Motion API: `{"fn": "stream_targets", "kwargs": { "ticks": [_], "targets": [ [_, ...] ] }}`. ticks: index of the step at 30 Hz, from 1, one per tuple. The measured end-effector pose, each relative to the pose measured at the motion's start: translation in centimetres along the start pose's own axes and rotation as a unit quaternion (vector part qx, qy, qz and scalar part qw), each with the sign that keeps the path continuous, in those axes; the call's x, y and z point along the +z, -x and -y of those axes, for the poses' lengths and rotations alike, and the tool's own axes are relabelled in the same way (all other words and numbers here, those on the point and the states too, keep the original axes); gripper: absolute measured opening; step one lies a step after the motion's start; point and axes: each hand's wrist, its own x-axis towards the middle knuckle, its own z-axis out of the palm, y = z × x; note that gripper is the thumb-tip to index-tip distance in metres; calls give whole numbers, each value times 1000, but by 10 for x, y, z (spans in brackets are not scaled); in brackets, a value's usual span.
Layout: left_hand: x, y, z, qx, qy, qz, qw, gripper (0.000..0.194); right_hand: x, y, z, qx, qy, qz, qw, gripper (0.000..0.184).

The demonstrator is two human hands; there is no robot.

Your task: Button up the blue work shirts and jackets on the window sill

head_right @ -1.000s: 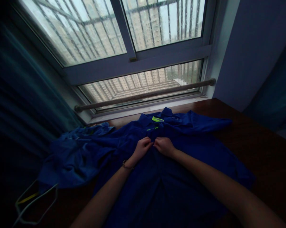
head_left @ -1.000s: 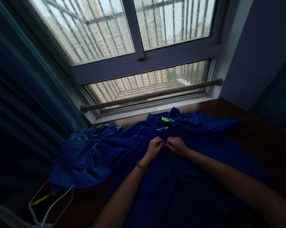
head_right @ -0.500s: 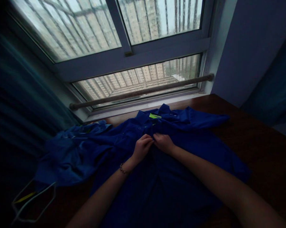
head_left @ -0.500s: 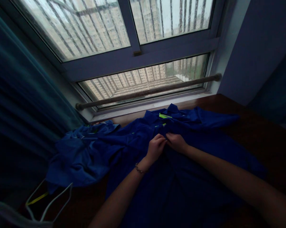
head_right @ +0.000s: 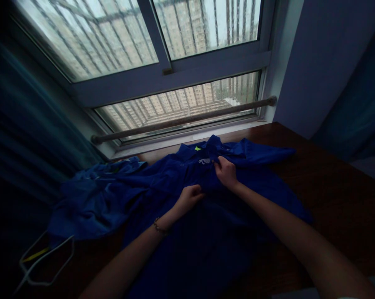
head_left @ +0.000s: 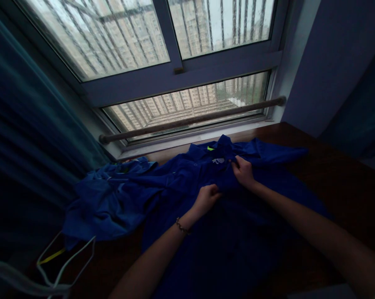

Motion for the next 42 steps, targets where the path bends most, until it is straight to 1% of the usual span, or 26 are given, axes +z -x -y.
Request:
{"fn": "stream_targets", "kwargs": {
  "ticks": [1, 2, 3, 4, 6, 7, 8, 9, 11, 13, 14, 15, 17, 22, 24, 27, 29, 32, 36, 39, 42],
  "targets": [
    [-2, -1, 6, 11, -8, -51, 999, 20, -4, 2, -4, 7, 7, 2, 1000, 20],
    [-4, -2, 12, 17, -6, -83, 996, 19, -8, 4, -7, 14, 11, 8, 1000, 22],
    [-5, -3, 17, 19, 5, -93, 995, 19, -11, 8, -9, 22, 11, 16, 1000, 23],
    [-6, -2, 21, 15, 22, -89, 996, 20, -14, 12, -10, 31, 6, 20, 999, 22],
    [-7, 0, 26, -3, 69, -67, 995, 23, -19, 23, -5, 44, -18, 18, 999, 17],
    [-7, 1, 26, -16, 96, -50, 994, 24, -21, 28, 1, 38, -36, 19, 998, 16],
    [-7, 3, 25, -31, 125, -28, 991, 25, -21, 34, 8, 19, -55, 25, 998, 16],
    [-6, 5, 23, -44, 157, -2, 987, 27, -21, 40, 16, -16, -72, 42, 996, 16],
    [-6, 8, 19, -66, 224, 53, 971, 28, -17, 51, 31, -115, -93, 106, 983, 12],
    [-7, 10, 17, -85, 284, 92, 951, 26, -10, 59, 39, -215, -87, 173, 957, 2],
    [-7, 11, 17, -95, 308, 104, 941, 25, -7, 62, 41, -249, -81, 198, 945, 3],
    [-8, 11, 18, -103, 328, 111, 933, 24, -4, 63, 41, -269, -77, 216, 936, 6],
    [-9, 11, 20, -118, 359, 118, 918, 22, -1, 62, 38, -278, -84, 236, 927, 8],
    [-13, 10, 22, -139, 406, 130, 894, 23, -4, 56, 33, -257, -122, 267, 921, 13],
    [-14, 10, 23, -140, 418, 143, 886, 23, -5, 56, 32, -257, -116, 259, 924, 14],
    [-15, 10, 26, -140, 431, 155, 878, 25, -3, 57, 31, -264, -103, 230, 931, 15],
    [-14, 10, 28, -136, 431, 153, 879, 27, -3, 58, 30, -272, -95, 218, 933, 17],
    [-12, 10, 29, -122, 412, 139, 892, 31, -4, 58, 29, -287, -71, 208, 932, 18],
    [-9, 11, 24, -103, 354, 115, 923, 32, -5, 59, 28, -310, -24, 194, 930, 18],
    [-5, 13, 21, -81, 287, 97, 949, 28, -4, 59, 29, -324, -1, 193, 926, 17],
    [-2, 16, 19, -44, 203, 55, 977, 20, -3, 59, 30, -327, 11, 203, 923, 19]
  ]
}}
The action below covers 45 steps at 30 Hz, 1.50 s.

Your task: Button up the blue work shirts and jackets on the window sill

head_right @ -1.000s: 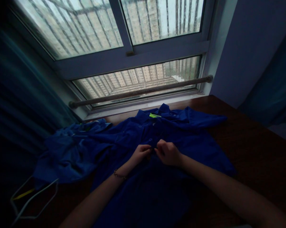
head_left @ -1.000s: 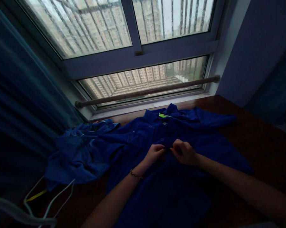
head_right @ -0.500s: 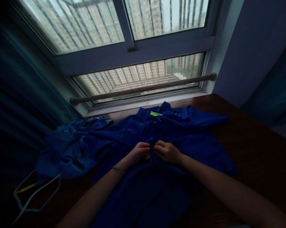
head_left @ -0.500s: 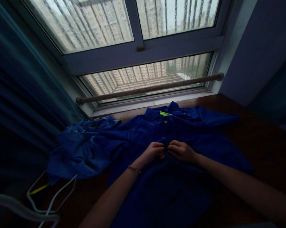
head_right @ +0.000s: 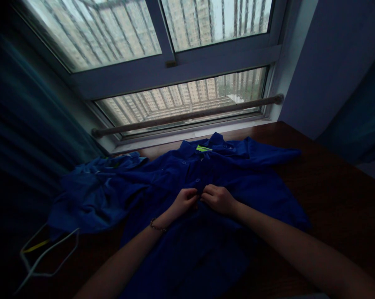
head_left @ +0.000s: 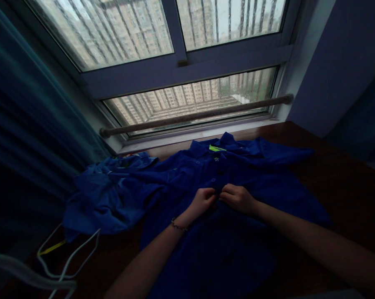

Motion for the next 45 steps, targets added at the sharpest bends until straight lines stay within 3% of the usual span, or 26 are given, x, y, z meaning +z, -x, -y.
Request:
{"fn": "stream_targets", "kwargs": {
  "ticks": [8, 13, 19, 22, 25, 28, 31, 35, 45],
  "targets": [
    [7, 7, -2, 109, -167, -81, 977, 13, -4, -6, 2, 72, -21, 68, 995, 20],
    [9, 11, -5, 195, -232, -70, 950, 16, 3, 0, -5, 114, -54, 119, 985, 17],
    [5, 7, -9, 98, -136, -47, 985, 18, 2, 2, -8, 127, -71, 44, 988, 21],
    [2, 4, -7, 42, -38, -4, 998, 20, -2, 0, -7, 60, -39, 15, 997, 36],
    [-2, 0, -2, 37, 30, 19, 999, 26, -3, -1, -5, -33, 4, 22, 999, 35],
    [-4, -1, -2, 12, 65, 54, 996, 29, -3, 0, -3, -69, 35, 16, 997, 31],
    [-6, -1, -6, -28, 95, 82, 992, 28, -3, 1, -3, -55, 44, 12, 997, 23],
    [-6, -1, -11, -32, 136, 81, 987, 31, -1, 4, -4, -24, 39, -6, 999, 18],
    [-12, 2, -10, -36, 125, 117, 985, 33, -2, 4, 2, 14, 44, -48, 998, 23]
  ]
}}
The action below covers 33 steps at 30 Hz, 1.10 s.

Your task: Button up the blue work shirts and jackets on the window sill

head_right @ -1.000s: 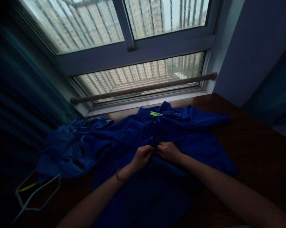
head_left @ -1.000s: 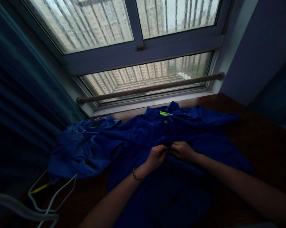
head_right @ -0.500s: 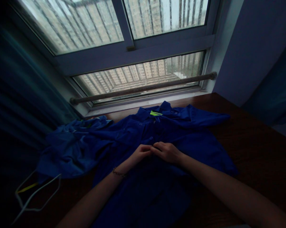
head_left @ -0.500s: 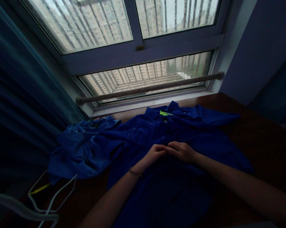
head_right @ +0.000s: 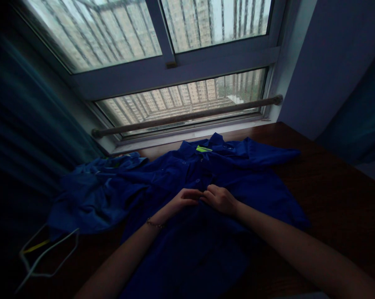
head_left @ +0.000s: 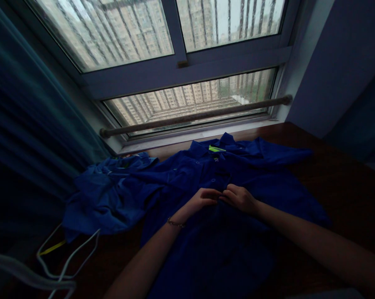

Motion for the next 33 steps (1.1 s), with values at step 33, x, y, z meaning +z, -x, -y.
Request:
{"fn": "stream_targets", "kwargs": {
  "ticks": [33],
  "targets": [
    [6, -2, 2, 47, -149, -22, 987, 27, 8, 2, 2, 11, -35, -19, 999, 17]
  ]
}}
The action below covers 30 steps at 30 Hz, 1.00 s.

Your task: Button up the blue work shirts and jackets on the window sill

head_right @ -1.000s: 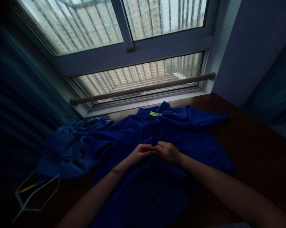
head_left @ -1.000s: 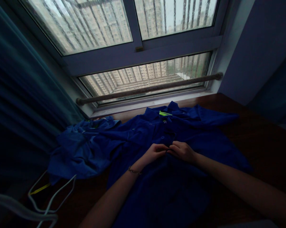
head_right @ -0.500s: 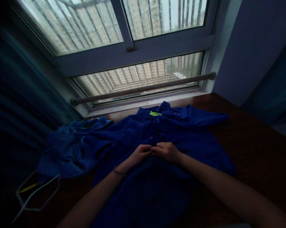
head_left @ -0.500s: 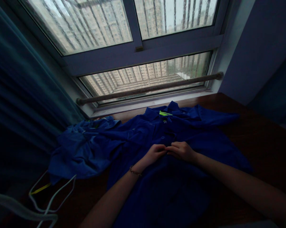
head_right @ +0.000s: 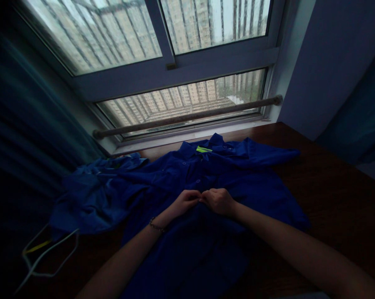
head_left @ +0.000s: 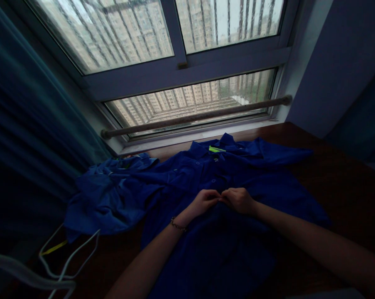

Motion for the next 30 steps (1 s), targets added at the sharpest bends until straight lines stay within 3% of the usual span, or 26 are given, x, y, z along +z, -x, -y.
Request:
{"fn": "stream_targets", "kwargs": {
  "ticks": [4, 7, 12, 14, 16, 20, 23, 26, 28, 30],
  "targets": [
    [3, 1, -7, 5, 34, 16, 999, 24, -2, 0, 1, 3, -7, -6, 1000, 16],
    [-7, 1, -11, -2, 47, -8, 999, 24, -4, 1, -1, 26, -6, -41, 999, 17],
    [-47, -4, -1, -39, 110, -198, 973, 26, -7, -1, -14, 155, 18, -110, 982, 21],
    [-58, -7, 4, -52, 76, -259, 961, 23, -7, -3, -22, 217, 6, -115, 969, 22],
    [-60, -7, 4, -59, -21, -289, 955, 17, -7, -6, -28, 274, -17, -115, 955, 22],
    [-38, 4, -20, 25, -273, -323, 906, 9, -7, -8, -37, 350, -75, -120, 926, 23],
    [-4, 17, -50, 127, -343, -302, 881, 18, -7, -8, -40, 385, -108, -125, 908, 24],
    [32, 26, -64, 158, -285, -193, 926, 29, -6, -8, -39, 402, -132, -131, 896, 24],
    [52, 26, -57, 125, -217, -139, 958, 40, -6, -9, -37, 401, -140, -132, 896, 24],
    [63, 22, -41, 81, -171, -130, 973, 46, -7, -10, -32, 391, -139, -130, 900, 23]
  ]
}}
